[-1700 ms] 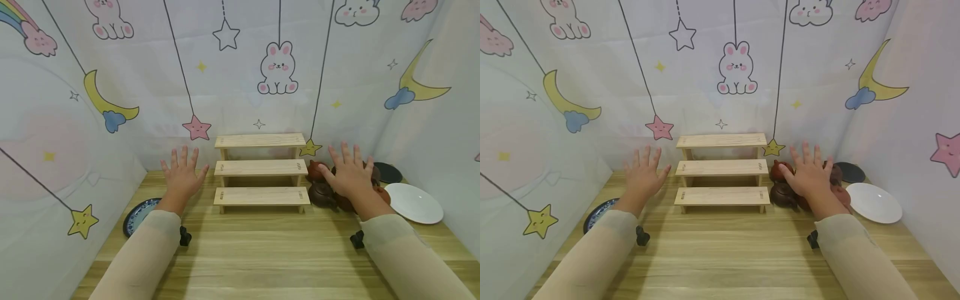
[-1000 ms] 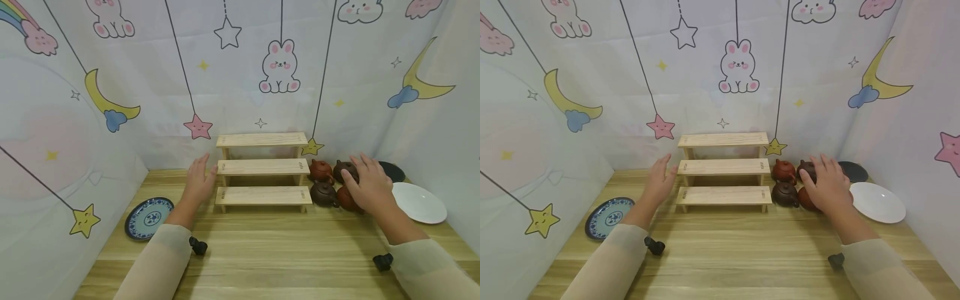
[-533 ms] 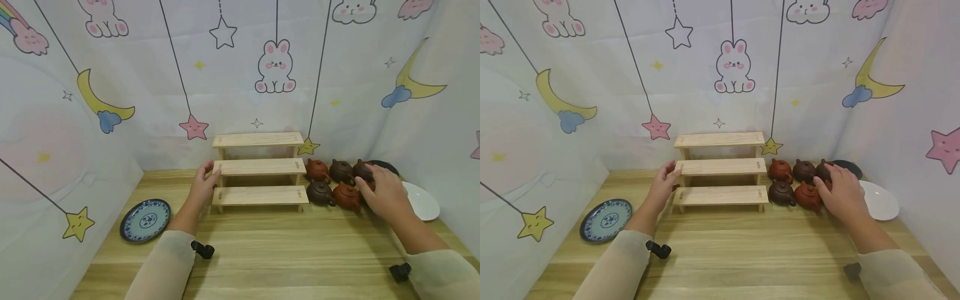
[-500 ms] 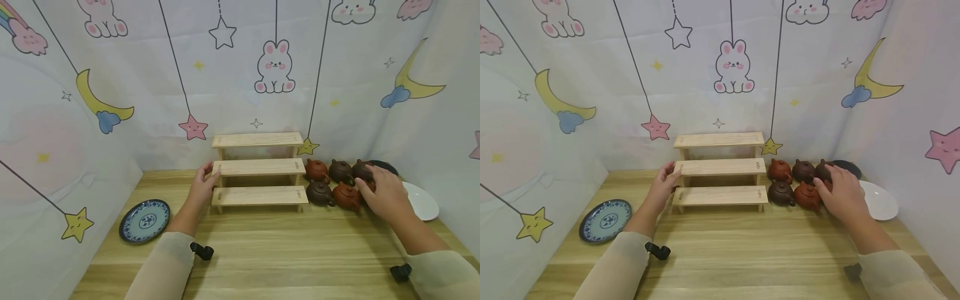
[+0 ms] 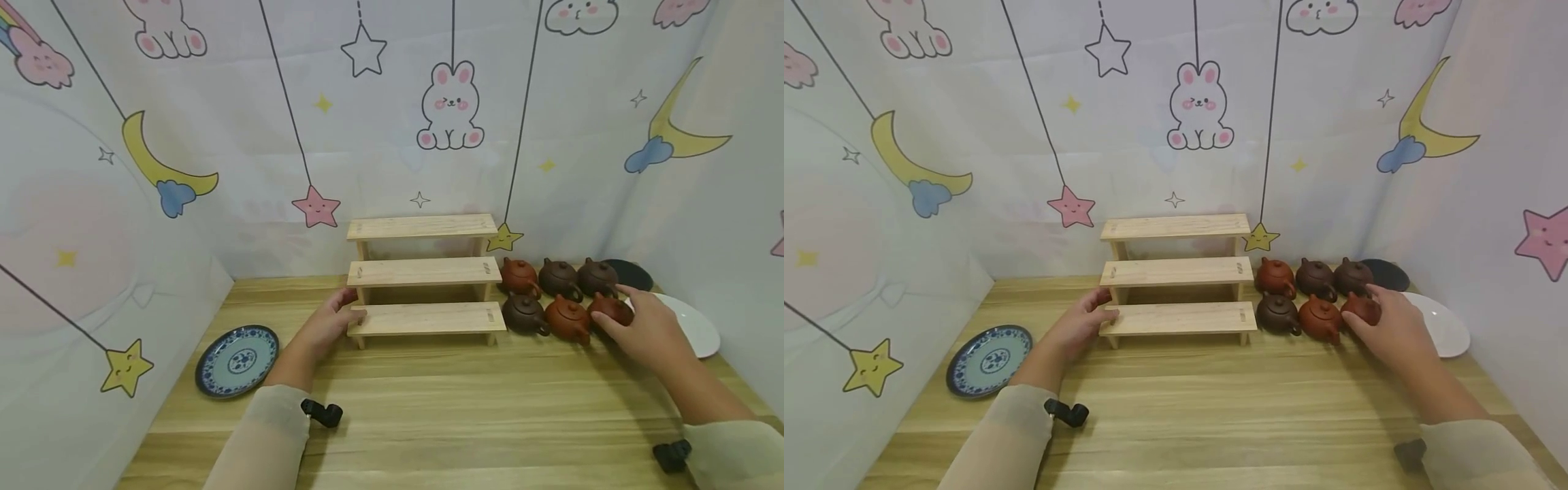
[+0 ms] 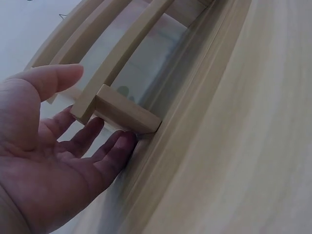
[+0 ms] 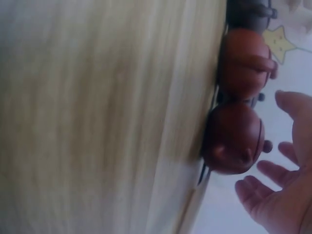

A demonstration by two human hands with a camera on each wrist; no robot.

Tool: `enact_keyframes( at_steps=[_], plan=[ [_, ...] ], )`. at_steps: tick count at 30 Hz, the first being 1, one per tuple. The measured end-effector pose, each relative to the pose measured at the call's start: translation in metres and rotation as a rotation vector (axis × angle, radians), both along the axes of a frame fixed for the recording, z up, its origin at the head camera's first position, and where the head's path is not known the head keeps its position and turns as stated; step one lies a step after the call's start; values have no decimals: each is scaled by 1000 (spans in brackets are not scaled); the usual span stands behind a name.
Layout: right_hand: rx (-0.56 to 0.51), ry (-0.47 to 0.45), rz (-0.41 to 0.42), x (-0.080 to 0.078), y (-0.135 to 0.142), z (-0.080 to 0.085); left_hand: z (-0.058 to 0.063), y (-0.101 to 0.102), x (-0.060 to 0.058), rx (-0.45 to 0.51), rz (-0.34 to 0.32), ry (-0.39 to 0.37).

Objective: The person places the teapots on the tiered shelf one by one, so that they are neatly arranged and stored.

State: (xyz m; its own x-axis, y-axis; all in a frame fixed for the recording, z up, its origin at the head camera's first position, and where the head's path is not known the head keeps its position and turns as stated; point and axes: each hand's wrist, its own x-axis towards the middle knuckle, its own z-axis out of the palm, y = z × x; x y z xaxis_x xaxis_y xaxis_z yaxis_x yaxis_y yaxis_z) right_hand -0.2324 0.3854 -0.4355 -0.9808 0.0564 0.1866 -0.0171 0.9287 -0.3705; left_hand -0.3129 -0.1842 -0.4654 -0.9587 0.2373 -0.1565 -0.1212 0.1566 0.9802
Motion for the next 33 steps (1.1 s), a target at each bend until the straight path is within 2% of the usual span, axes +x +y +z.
enact_keyframes(
  at_steps=[11, 21, 27, 33],
  plan=[
    [-46, -138, 11, -2, 16, -2, -6, -10, 2, 28, -98, -21],
    [-68, -232, 11, -9, 24, -3, -3, -12, 4, 27, -107, -50],
    [-67, -236, 14, -10, 24, -3, -4, -13, 3, 9, -87, -72],
    [-129, -181, -11, -6, 15, 15, -4, -13, 3, 1, -83, -77]
  ],
)
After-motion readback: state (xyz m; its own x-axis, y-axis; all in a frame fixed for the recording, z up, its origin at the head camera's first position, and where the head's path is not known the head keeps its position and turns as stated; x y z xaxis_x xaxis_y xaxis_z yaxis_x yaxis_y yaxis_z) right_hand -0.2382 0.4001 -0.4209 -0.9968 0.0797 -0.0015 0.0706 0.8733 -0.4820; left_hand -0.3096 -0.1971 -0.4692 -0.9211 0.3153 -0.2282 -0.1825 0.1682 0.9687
